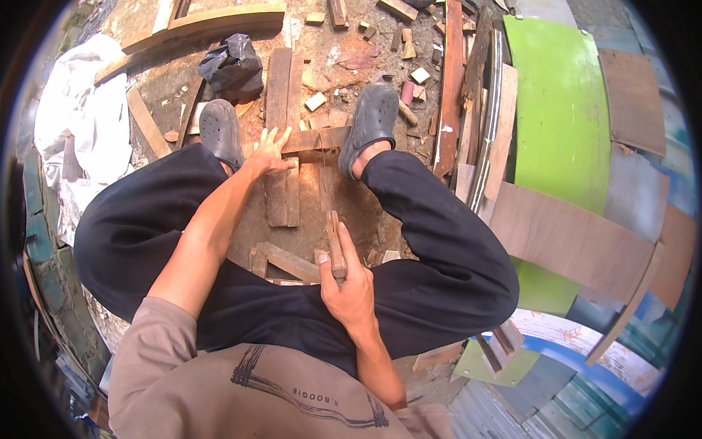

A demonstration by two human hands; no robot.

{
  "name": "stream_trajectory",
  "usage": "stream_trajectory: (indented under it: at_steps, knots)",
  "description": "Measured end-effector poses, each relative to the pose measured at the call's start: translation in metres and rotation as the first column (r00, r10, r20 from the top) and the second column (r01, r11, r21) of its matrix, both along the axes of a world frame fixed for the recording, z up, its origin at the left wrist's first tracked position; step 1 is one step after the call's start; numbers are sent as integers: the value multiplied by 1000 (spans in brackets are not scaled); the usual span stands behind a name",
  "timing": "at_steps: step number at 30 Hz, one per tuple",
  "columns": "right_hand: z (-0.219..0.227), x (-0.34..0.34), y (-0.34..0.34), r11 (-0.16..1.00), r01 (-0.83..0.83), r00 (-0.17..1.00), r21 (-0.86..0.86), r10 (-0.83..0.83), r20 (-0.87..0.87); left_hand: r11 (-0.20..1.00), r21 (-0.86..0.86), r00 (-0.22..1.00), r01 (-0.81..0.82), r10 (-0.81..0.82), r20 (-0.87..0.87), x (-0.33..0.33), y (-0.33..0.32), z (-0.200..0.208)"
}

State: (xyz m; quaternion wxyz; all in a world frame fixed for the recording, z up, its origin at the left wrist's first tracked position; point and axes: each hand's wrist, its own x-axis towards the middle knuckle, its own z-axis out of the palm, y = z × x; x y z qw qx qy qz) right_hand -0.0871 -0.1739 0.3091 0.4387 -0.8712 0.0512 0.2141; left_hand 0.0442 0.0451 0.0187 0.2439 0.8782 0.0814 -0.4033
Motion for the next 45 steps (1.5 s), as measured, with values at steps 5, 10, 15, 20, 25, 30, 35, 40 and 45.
stream_trajectory:
  at_steps: [5,10,15,20,25,30,35,40,45]
  knots:
    - [-14,-3,0,999,-48,997,4,47,56,1000,-2,1000,-6,5,-19,-1,-3,4]
    - [-36,14,14,997,-70,994,-22,71,82,1000,-3,999,-6,6,44,-7,-1,-4]
    - [-83,61,31,999,15,1000,-42,-16,-18,992,65,987,110,-117,110,-16,-9,-1]
    - [-49,53,27,995,-72,997,-67,74,34,998,60,991,18,-26,132,-28,-17,-11]
    - [-45,49,27,997,-58,998,-56,60,28,992,91,992,84,-92,83,-15,-14,3]
    - [-68,77,43,998,20,985,-67,-31,-171,985,86,988,146,-149,34,-12,-12,-2]
    - [-25,35,16,993,-105,988,-50,110,110,984,47,983,173,-175,61,-10,-8,-4]
    - [-88,69,30,996,-43,999,-73,41,-21,986,21,983,168,-169,70,-12,-7,-15]
    - [-50,44,12,994,-107,981,-28,110,158,987,-17,987,163,-162,18,-7,-4,-2]
